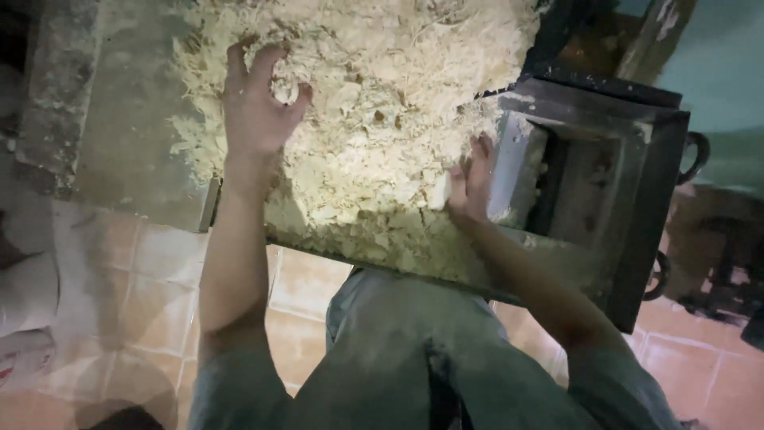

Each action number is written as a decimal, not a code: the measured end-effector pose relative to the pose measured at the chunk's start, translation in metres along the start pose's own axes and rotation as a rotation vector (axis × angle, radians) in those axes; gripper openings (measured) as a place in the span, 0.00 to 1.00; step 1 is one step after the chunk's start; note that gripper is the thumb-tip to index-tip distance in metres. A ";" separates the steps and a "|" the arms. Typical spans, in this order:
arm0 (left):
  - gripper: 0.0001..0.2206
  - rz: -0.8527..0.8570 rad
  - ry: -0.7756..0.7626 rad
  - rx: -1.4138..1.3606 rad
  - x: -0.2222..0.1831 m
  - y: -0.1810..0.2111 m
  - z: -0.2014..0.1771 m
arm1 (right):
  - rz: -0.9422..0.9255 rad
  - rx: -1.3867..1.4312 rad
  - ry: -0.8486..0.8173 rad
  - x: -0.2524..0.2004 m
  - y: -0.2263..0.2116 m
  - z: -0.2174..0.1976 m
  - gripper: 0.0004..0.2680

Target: The person uses both hands to gather, pull apart, and mix a large pile of shredded, pale yellow food material on a metal tray. The hands repeatedly lift and separate the strands to ensure even mixing.

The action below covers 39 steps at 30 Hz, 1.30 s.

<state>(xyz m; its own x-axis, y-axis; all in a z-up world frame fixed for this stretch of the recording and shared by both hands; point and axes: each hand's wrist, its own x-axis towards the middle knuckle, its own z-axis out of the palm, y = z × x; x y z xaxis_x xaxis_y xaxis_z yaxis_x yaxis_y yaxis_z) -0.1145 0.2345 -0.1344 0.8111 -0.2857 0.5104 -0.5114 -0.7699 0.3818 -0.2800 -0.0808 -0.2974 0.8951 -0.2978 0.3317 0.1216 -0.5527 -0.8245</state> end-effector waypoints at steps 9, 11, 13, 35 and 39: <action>0.25 -0.529 -0.079 -0.225 0.035 0.010 -0.042 | -0.008 0.045 -0.006 0.016 -0.026 -0.013 0.20; 0.30 -0.689 -0.065 -0.227 0.037 0.012 -0.049 | -0.068 0.003 0.006 0.022 -0.022 -0.012 0.20; 0.40 -0.845 -0.049 -0.309 0.038 0.007 -0.054 | -0.191 -0.005 0.053 0.027 -0.023 -0.011 0.17; 0.43 -0.988 -0.128 -0.774 0.088 -0.029 -0.057 | -0.484 -0.319 -0.027 0.175 -0.245 0.095 0.19; 0.52 -1.120 -0.123 -1.002 0.098 -0.001 -0.062 | -0.139 0.060 -0.233 0.181 -0.292 0.132 0.21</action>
<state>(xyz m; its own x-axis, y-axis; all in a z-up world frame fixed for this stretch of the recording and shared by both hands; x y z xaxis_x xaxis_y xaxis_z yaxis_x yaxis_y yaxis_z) -0.0521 0.2424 -0.0374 0.8944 0.0847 -0.4392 0.4348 0.0662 0.8981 -0.0972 0.1300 -0.0574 0.9416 -0.0316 0.3351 0.2694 -0.5264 -0.8064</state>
